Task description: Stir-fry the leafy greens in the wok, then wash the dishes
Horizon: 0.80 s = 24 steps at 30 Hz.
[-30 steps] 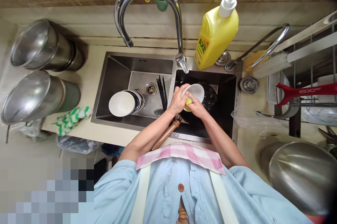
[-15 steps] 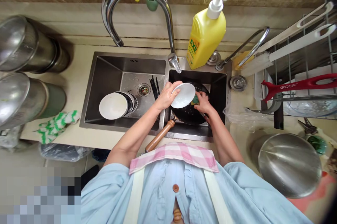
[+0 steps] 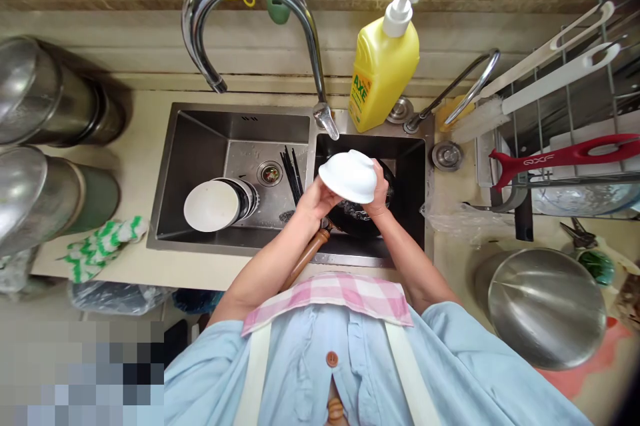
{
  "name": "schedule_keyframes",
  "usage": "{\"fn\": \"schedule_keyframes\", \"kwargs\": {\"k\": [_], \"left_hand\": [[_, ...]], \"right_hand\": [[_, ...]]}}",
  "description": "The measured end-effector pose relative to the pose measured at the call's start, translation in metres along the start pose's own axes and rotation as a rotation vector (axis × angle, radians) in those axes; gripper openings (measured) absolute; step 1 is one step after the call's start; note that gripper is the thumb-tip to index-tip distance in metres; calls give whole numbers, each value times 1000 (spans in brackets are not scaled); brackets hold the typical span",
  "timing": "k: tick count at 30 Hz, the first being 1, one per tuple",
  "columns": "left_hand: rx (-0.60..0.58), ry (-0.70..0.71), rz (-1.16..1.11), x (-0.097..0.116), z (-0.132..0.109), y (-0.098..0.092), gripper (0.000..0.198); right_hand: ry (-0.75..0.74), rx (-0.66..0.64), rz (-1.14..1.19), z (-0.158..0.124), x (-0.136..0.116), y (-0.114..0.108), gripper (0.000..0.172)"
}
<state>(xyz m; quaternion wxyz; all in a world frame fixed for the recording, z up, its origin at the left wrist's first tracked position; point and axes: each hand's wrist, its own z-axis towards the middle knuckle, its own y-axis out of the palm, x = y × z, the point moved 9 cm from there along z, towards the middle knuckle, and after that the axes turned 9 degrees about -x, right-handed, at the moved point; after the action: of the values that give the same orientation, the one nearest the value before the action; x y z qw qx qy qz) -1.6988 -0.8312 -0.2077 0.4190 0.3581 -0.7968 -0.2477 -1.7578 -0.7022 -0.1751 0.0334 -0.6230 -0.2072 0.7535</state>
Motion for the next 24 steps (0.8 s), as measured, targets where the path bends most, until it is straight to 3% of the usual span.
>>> {"fn": "schedule_keyframes", "kwargs": {"k": [3,6,9,11,13,19,22,24], "left_hand": [[-56,-77,-63,10,-7,-5,44],[-73,-36,3,23,-20,-13,45],[-78,71,175,36,-35,-17,55],[-52,116,312,40,-43,-19,52],[-32,139,430,43,-46,-17,48],[-73,168,586,41,-36,1,48],[-69,168,643,42,-27,3,49],[-66,166,665,41,-18,3,50]], "right_hand": [[-101,-166,-153,-4,0,6,38],[-84,-309,-303,-6,11,19,41],[181,-351,-519,2,50,16,55],[465,-357,-660,3,86,7,65],[655,-377,-715,2,115,6,71],[770,-266,-516,6,145,15,40],[815,-200,-480,7,142,-1,36],[788,-124,-446,6,126,-18,40]]}}
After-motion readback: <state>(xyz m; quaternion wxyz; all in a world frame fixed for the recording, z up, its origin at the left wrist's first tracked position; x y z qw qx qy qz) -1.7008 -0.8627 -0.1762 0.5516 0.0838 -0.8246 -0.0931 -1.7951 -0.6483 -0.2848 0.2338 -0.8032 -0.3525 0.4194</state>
